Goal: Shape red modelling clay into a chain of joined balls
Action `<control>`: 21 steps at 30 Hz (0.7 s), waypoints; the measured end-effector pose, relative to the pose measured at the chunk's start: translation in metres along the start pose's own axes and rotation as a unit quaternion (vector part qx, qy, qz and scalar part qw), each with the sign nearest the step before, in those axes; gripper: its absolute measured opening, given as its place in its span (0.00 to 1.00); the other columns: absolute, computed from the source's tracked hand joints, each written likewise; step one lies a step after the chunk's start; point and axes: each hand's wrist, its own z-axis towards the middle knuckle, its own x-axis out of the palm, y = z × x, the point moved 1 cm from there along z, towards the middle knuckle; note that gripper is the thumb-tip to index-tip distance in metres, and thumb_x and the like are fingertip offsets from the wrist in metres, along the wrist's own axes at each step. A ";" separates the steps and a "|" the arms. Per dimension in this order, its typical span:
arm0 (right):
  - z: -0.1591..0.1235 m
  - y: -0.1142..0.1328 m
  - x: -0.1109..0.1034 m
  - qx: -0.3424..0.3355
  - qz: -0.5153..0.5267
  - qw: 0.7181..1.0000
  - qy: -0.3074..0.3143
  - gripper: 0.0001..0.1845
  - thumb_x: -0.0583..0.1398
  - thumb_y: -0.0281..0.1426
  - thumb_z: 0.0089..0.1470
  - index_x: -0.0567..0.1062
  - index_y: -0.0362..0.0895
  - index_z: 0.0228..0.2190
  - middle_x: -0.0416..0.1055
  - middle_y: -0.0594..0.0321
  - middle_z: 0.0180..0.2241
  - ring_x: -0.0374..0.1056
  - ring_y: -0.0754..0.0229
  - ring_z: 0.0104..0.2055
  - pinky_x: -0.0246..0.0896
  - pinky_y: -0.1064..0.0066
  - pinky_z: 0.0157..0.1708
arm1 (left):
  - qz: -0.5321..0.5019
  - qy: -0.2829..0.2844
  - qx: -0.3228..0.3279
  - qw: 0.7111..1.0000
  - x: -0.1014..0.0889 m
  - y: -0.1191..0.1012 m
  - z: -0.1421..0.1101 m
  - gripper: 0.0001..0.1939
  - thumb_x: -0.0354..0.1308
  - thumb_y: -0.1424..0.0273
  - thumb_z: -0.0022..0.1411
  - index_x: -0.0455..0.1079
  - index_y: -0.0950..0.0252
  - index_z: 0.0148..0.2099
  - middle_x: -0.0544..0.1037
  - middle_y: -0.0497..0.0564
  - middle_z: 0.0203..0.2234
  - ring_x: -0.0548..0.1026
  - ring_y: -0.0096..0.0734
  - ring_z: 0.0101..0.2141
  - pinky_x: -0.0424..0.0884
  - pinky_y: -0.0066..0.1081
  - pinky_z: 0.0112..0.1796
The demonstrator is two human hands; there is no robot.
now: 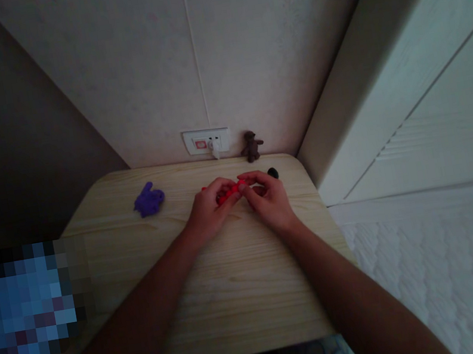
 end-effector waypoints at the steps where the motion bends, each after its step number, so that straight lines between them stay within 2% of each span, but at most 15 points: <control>1: 0.000 0.000 0.000 0.000 0.000 1.000 0.001 0.22 0.73 0.47 0.50 0.82 0.46 0.41 0.76 0.64 0.33 0.61 0.70 0.21 0.53 0.74 0.18 | 0.003 0.000 0.000 1.000 0.000 0.000 0.000 0.11 0.64 0.61 0.67 0.74 0.63 0.45 0.83 0.48 0.36 0.79 0.28 0.37 0.73 0.29 0.41; 8: 0.001 -0.001 0.001 0.010 -0.018 0.999 -0.029 0.21 0.71 0.49 0.50 0.79 0.45 0.36 0.74 0.65 0.29 0.61 0.69 0.21 0.54 0.74 0.18 | 0.010 0.002 -0.006 1.000 0.000 -0.002 0.000 0.10 0.64 0.63 0.66 0.75 0.63 0.44 0.83 0.48 0.35 0.80 0.28 0.36 0.75 0.29 0.43; 16: 0.002 -0.002 0.000 0.012 0.013 0.999 -0.047 0.21 0.72 0.47 0.50 0.75 0.46 0.34 0.72 0.67 0.28 0.60 0.68 0.19 0.54 0.73 0.17 | 0.014 0.003 -0.011 1.000 0.000 -0.001 0.000 0.10 0.64 0.62 0.66 0.75 0.63 0.44 0.83 0.48 0.35 0.79 0.28 0.36 0.75 0.29 0.43; 21: 0.002 -0.002 -0.001 0.020 0.003 0.999 -0.049 0.19 0.70 0.44 0.50 0.78 0.46 0.40 0.75 0.66 0.31 0.61 0.68 0.19 0.55 0.72 0.17 | 0.015 0.004 -0.010 1.000 0.000 -0.001 0.000 0.10 0.64 0.62 0.66 0.75 0.63 0.44 0.82 0.47 0.33 0.79 0.28 0.35 0.74 0.29 0.42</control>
